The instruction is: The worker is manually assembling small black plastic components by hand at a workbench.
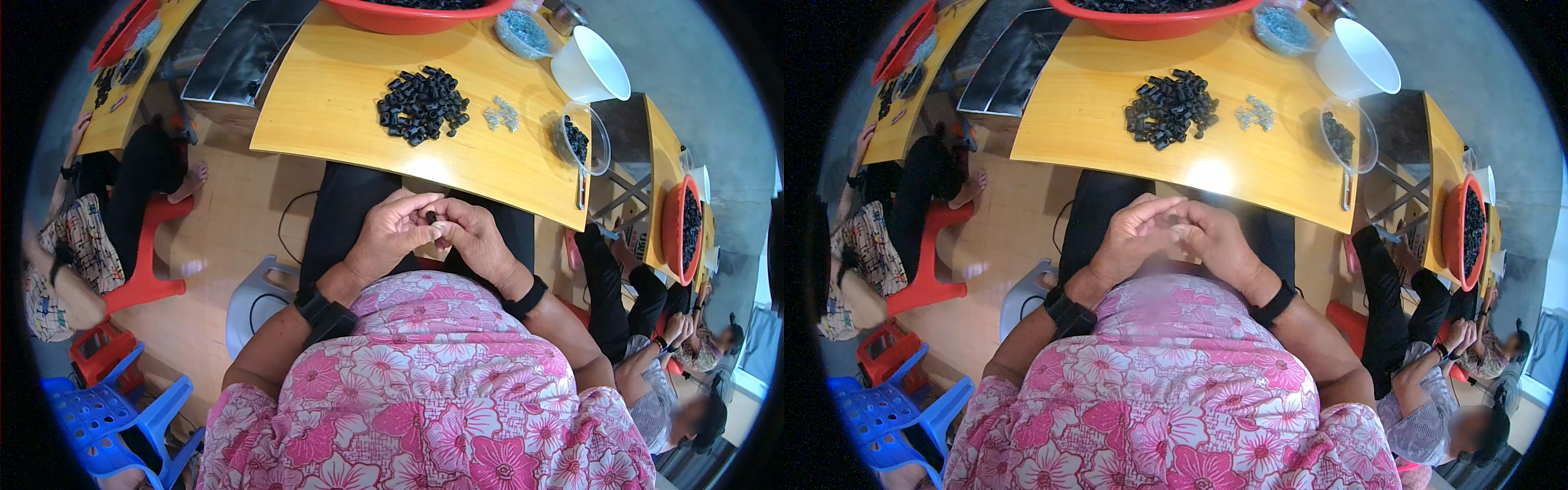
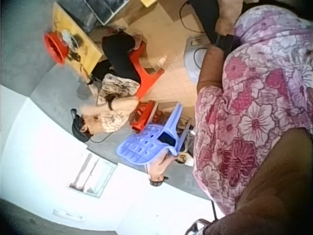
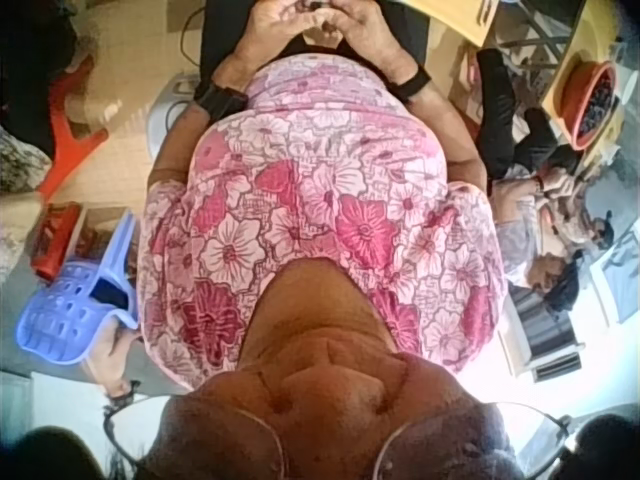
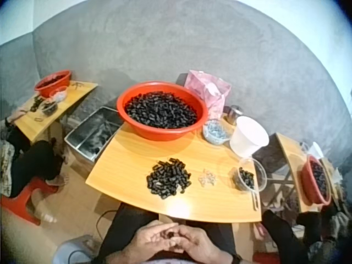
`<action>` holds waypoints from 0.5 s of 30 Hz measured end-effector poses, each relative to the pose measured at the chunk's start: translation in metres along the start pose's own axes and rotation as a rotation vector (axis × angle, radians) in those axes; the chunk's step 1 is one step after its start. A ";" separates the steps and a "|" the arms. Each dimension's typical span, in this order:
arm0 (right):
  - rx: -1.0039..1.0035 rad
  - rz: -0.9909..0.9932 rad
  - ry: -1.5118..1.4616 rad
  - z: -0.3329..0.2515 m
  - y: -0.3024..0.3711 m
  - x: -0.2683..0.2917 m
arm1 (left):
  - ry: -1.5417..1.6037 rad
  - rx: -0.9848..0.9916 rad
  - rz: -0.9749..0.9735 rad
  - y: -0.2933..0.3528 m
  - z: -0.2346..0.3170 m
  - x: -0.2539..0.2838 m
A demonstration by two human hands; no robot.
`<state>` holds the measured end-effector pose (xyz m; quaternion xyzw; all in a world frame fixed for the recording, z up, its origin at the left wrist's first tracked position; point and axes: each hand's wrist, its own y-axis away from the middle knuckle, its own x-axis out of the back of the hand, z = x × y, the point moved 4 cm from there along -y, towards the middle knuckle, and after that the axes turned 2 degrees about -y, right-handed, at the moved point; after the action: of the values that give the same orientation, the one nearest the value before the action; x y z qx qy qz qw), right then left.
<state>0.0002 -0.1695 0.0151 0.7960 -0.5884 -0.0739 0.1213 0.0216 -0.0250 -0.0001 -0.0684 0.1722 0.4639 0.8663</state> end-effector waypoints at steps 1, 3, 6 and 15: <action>-0.043 0.002 -0.051 0.002 -0.002 0.000 | 0.003 0.002 0.017 0.000 -0.001 0.000; -0.099 -0.046 -0.229 0.001 -0.001 0.004 | 0.005 0.006 0.032 0.001 0.001 -0.002; -0.197 -0.122 -0.513 0.005 0.000 0.005 | 0.066 0.015 0.046 0.004 0.006 -0.003; -0.308 -0.198 -0.753 0.013 0.000 0.004 | -0.188 -0.031 0.063 0.002 0.003 0.003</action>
<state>-0.0019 -0.1745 0.0029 0.7387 -0.4943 -0.4582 0.0074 0.0229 -0.0205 0.0018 -0.0325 0.0849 0.4981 0.8624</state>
